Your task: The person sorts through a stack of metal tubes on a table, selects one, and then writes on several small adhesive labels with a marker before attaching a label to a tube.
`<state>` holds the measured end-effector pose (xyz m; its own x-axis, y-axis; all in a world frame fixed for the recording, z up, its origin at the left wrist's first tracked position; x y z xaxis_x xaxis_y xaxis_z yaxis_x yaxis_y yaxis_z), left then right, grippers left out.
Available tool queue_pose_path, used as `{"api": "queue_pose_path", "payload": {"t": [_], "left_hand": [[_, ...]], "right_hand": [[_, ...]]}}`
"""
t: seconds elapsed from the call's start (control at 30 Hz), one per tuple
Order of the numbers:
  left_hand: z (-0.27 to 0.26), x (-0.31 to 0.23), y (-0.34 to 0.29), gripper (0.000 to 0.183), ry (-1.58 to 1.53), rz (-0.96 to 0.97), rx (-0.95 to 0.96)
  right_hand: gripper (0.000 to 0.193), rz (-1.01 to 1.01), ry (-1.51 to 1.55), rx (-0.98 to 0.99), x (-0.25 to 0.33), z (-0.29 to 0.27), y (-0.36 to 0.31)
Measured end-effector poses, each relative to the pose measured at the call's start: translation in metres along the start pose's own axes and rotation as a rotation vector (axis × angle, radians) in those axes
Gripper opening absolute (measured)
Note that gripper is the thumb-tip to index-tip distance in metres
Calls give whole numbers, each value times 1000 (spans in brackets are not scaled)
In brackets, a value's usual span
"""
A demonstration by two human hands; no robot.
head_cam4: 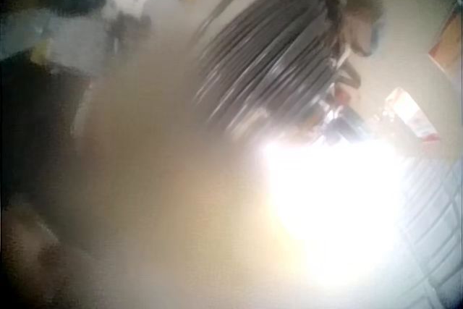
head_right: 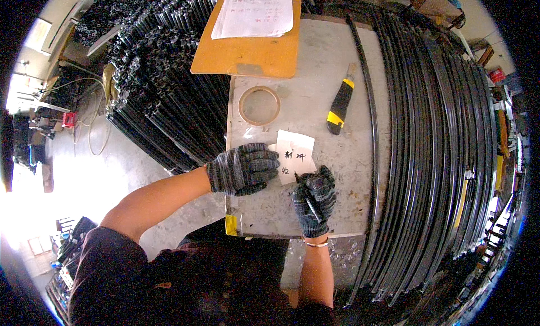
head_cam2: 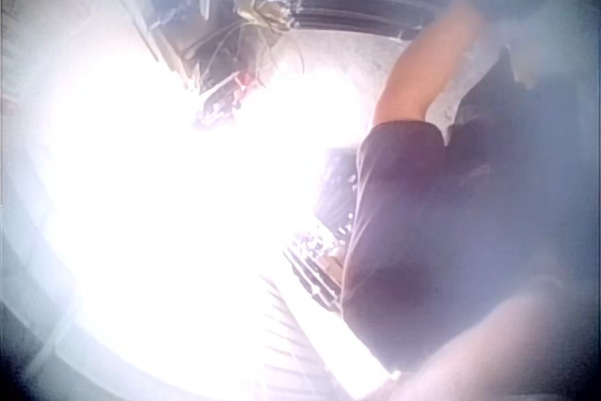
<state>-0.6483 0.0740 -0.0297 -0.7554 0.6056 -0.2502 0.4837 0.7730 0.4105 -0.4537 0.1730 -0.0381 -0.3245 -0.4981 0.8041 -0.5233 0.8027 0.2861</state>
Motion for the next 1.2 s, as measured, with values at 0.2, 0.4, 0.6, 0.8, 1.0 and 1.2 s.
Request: {"api": "queue_pose_path", "payload": {"t": [0.2,0.4,0.6,0.8,1.0,1.2], "left_hand": [[-1,-1,1,34,6,10,40],[1,1,-1,35,-44,-5,10],[1,1,-1,35,-32,-5,3],[1,0,0,34,-29,-10,3],[1,0,0,35,-25,3,32],[1,2,0,35,-49,-7,16]], "right_hand": [[13,36,65,-7,4,-1,3],[13,223,181,-1,-3,0,-4],[17,193,129,-44,-1,-2,-4],[21,59,19,0,-5,-2,-5],[19,145,40,-45,-8,-1,-5],[13,396,521,-8,-10,0,-10]]}}
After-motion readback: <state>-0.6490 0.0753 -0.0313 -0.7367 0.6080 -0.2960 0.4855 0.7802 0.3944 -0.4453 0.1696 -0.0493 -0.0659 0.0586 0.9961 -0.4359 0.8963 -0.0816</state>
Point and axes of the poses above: each hand's wrist, its own y-axis towards the middle knuckle, its own z-axis out of the palm, x = y × z, the point moved 3 cm from there along y, towards the middle knuckle, and after that the axes turned 8 degrees about z, right-handed, at the moved point
